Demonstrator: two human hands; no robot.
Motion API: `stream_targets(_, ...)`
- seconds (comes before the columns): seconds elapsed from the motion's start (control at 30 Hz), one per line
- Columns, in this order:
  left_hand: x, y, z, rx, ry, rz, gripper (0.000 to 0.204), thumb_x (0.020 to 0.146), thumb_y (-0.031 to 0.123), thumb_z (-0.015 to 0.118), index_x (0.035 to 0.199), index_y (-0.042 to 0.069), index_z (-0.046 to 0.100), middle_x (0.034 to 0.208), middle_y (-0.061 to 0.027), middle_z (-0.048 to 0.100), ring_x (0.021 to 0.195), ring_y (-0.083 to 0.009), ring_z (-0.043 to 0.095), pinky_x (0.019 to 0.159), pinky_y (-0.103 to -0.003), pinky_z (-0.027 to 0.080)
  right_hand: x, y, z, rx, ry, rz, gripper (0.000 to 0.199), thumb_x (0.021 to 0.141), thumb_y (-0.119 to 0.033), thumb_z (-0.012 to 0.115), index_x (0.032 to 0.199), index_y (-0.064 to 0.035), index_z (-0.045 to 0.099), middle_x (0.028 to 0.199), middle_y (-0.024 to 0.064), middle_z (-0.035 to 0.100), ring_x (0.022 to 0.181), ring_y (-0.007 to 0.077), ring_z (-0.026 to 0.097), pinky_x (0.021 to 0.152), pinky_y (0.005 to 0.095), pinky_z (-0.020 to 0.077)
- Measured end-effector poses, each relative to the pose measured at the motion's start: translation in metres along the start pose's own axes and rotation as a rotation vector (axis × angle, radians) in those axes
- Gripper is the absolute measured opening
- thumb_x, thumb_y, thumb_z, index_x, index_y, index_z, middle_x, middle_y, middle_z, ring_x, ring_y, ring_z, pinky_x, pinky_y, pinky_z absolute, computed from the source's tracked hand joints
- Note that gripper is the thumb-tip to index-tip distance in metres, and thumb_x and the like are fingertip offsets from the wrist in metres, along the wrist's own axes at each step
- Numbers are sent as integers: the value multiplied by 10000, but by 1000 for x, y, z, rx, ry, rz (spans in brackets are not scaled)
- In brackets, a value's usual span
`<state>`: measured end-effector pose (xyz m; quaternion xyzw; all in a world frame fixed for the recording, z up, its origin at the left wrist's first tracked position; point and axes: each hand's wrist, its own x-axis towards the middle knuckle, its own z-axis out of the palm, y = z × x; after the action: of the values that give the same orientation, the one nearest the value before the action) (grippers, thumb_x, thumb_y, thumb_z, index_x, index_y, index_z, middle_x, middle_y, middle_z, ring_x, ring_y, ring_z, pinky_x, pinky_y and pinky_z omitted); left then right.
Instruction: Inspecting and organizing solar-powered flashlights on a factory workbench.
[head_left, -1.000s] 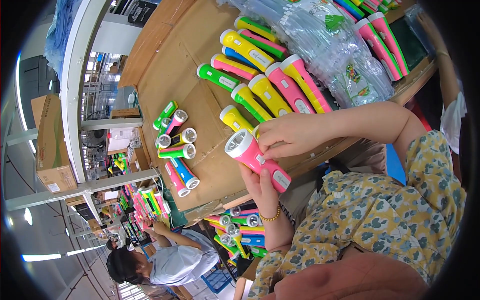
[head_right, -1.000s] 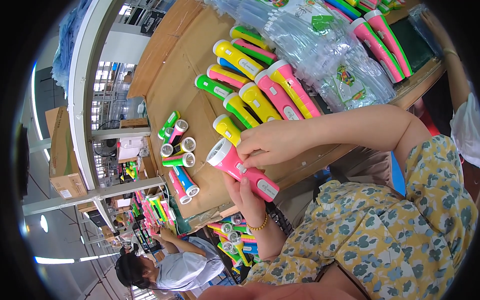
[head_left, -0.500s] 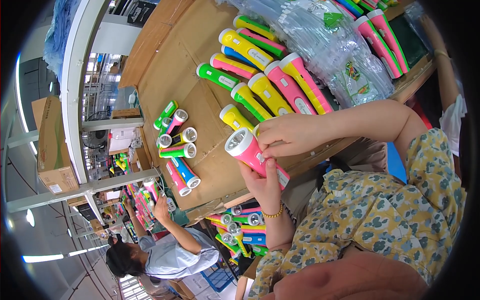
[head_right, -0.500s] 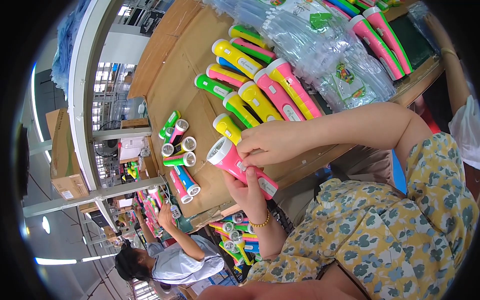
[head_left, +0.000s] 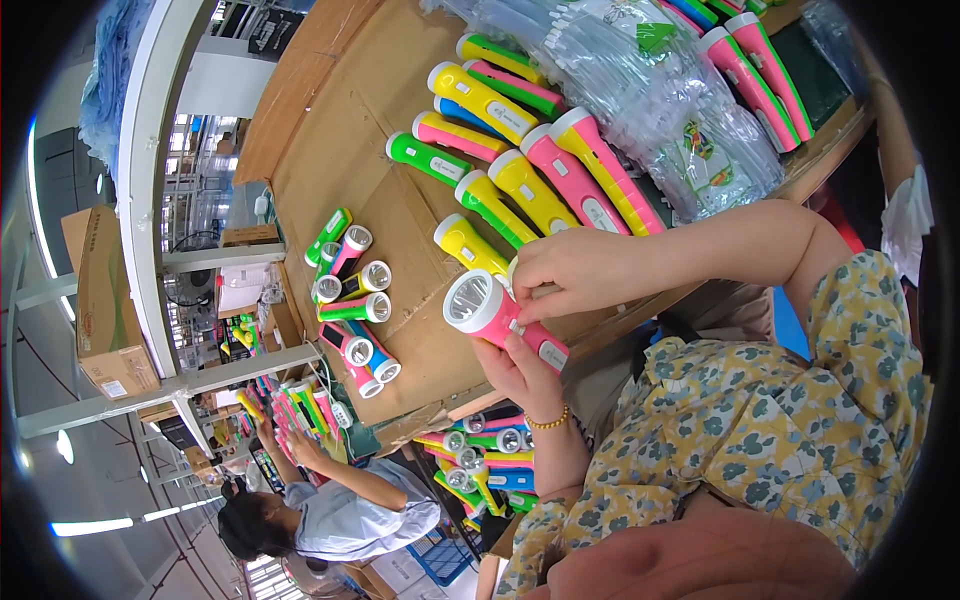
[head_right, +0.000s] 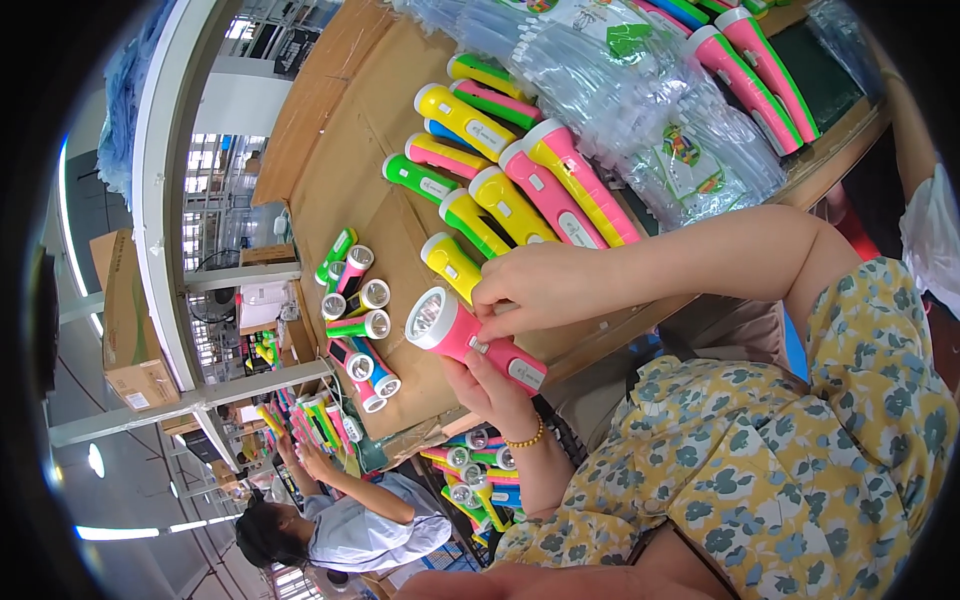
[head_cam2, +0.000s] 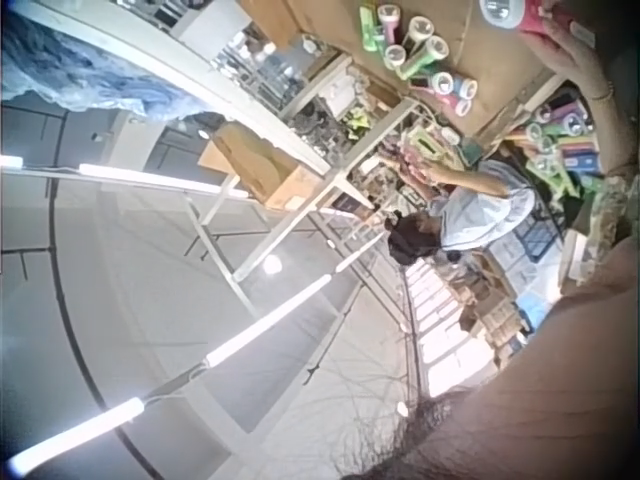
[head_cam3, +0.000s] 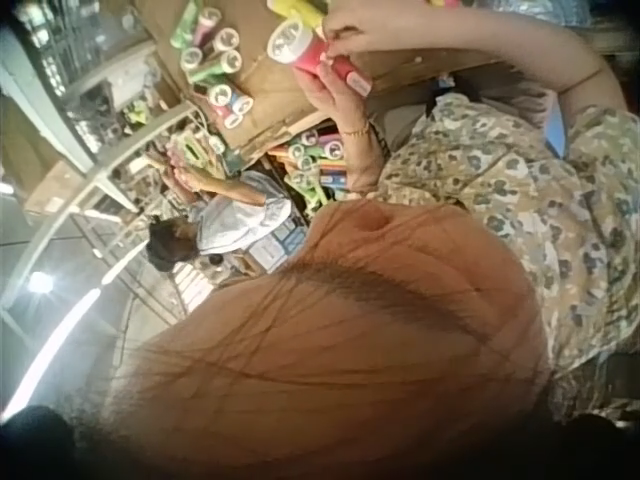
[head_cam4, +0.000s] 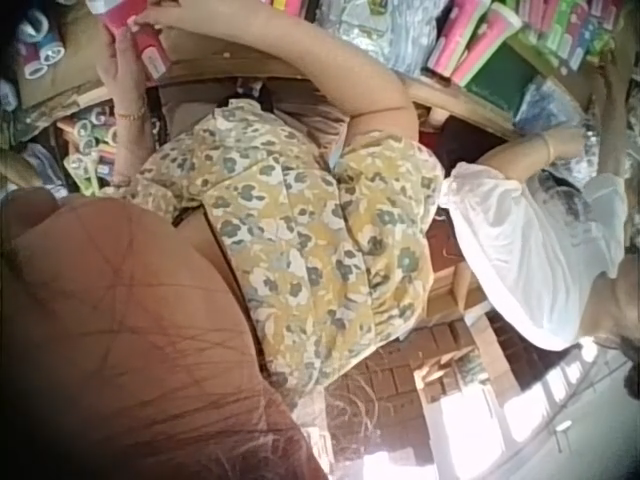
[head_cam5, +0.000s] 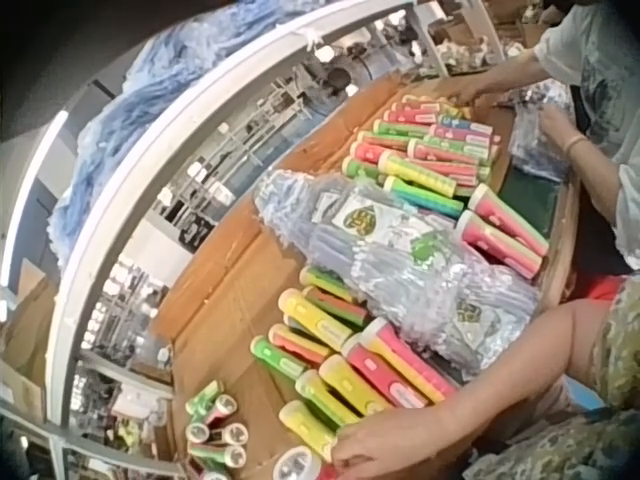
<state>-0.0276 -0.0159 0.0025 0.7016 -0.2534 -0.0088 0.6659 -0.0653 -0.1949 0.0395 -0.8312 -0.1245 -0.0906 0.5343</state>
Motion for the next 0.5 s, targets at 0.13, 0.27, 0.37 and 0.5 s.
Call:
stream_targets(0.13,1,-3,1,30,-18,8,452,954,273,431,1249,-67,394,1149,-148,525,1002,-190,546,836,-297,449,1,2,-4,7,19,39,264,837,-308,626,834,-45,620,860,103,596,835,276,589,716,369,449)
stream_targets(0.27,1,-6,1,-73,-35,-68,463,956,286,425,1252,-68,386,1160,-154,516,1000,-201,547,831,-309,457,1,3,-4,65,-20,20,247,842,-288,623,836,-41,616,844,106,588,838,272,584,717,368,445)
stream_targets(0.37,2,-5,2,-155,-45,-72,473,959,297,411,1259,-67,377,1152,-157,517,991,-203,548,824,-322,466,0,1,-4,63,-35,59,232,847,-271,615,833,-39,610,838,104,585,842,269,579,715,371,443)
stream_targets(0.5,4,-4,1,-169,-23,-123,394,921,176,498,1230,-49,404,1121,-134,533,959,-171,555,816,-301,469,0,-2,-7,9,-47,90,220,849,-257,608,827,-38,607,852,102,589,846,269,578,715,373,444)
